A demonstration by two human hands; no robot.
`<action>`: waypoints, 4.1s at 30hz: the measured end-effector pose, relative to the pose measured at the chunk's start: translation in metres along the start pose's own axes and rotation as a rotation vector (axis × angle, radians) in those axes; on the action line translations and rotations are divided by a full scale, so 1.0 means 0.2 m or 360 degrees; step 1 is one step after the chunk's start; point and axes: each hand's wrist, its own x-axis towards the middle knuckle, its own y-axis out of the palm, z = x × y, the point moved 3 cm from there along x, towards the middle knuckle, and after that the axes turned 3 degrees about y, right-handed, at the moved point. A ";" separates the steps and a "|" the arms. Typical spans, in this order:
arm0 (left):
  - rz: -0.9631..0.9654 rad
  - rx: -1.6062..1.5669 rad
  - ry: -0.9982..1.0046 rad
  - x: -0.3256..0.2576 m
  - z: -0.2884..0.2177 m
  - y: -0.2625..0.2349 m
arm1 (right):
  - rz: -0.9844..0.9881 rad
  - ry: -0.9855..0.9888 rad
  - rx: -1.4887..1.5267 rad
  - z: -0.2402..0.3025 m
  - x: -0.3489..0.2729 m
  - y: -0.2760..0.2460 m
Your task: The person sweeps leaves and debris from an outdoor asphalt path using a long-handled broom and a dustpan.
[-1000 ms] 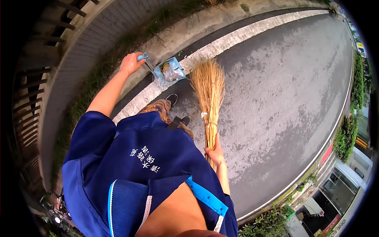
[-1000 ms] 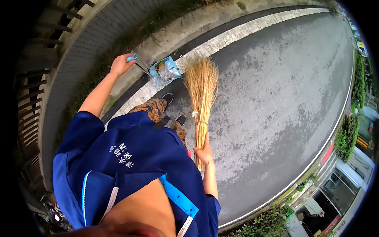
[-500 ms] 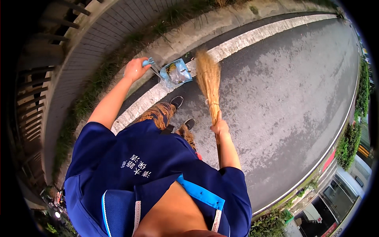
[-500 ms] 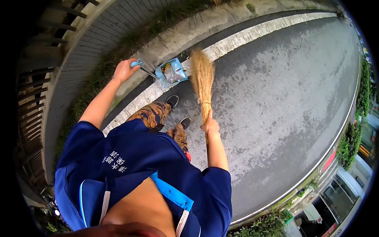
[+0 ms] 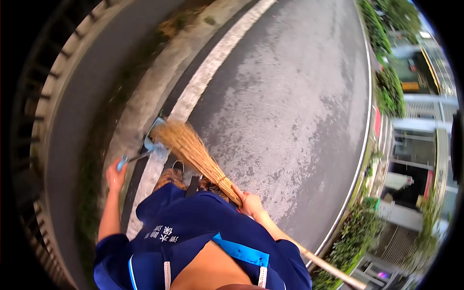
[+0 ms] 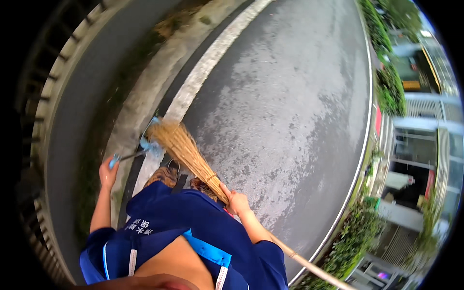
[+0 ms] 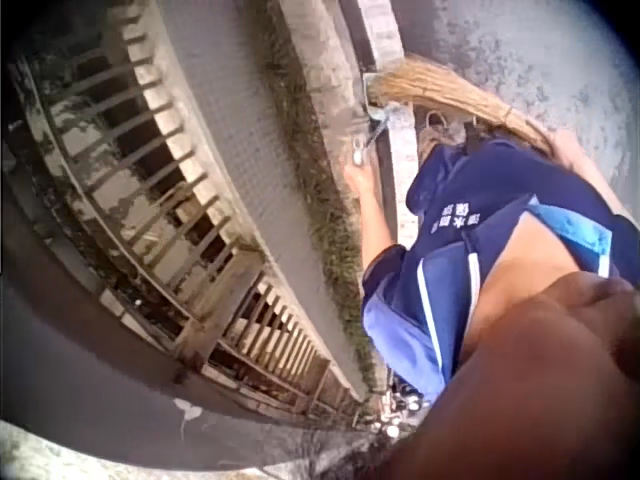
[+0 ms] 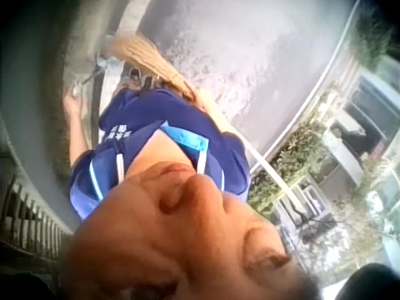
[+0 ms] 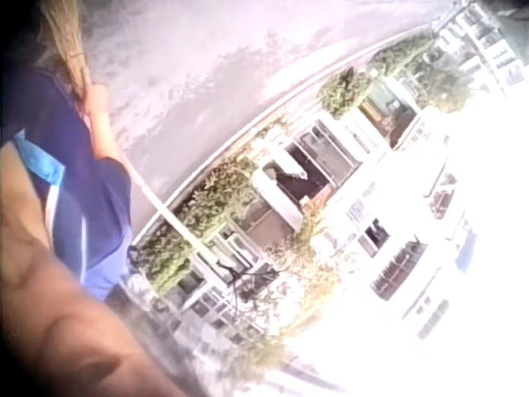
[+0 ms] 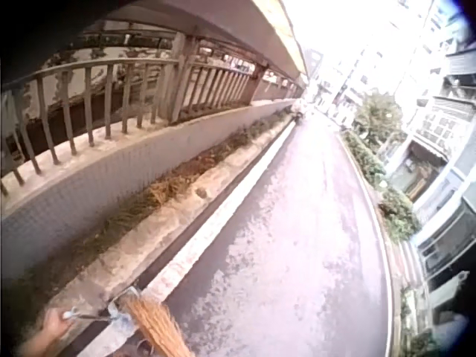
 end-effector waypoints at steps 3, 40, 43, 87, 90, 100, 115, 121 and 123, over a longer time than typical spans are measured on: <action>-0.0124 -0.0211 0.0023 0.00 -0.08 0.05 | -0.0064 0.0023 0.0046 -0.19 -0.11 -0.01; -0.0125 -0.0125 0.0224 2.50 -2.59 1.09 | -0.0124 0.0337 0.3539 -1.65 1.72 -1.98; -0.0083 -0.0187 0.0264 2.79 -2.80 1.11 | -0.0009 0.0328 0.3623 -1.65 1.82 -2.20; 0.0172 -0.0452 0.0274 5.85 -4.91 2.40 | 0.0101 0.0506 0.2606 -3.25 4.32 -4.69; 0.0076 -0.0311 0.0311 5.79 -5.02 2.45 | 0.0228 0.0536 0.2540 -3.45 4.42 -4.75; -0.0119 0.0092 0.0115 5.60 -5.55 2.42 | 0.0178 0.0562 0.1336 -4.33 4.88 -5.16; -0.0175 -0.0092 -0.0016 6.06 -5.58 2.75 | 0.0050 0.0388 0.1129 -4.31 5.24 -6.02; -0.0148 -0.0125 -0.0109 6.27 -5.73 2.74 | 0.0348 0.0293 0.1566 -4.29 5.49 -6.06; -0.0132 -0.0237 -0.0090 6.29 -5.78 2.74 | 0.0380 0.0348 0.1562 -4.36 5.52 -6.09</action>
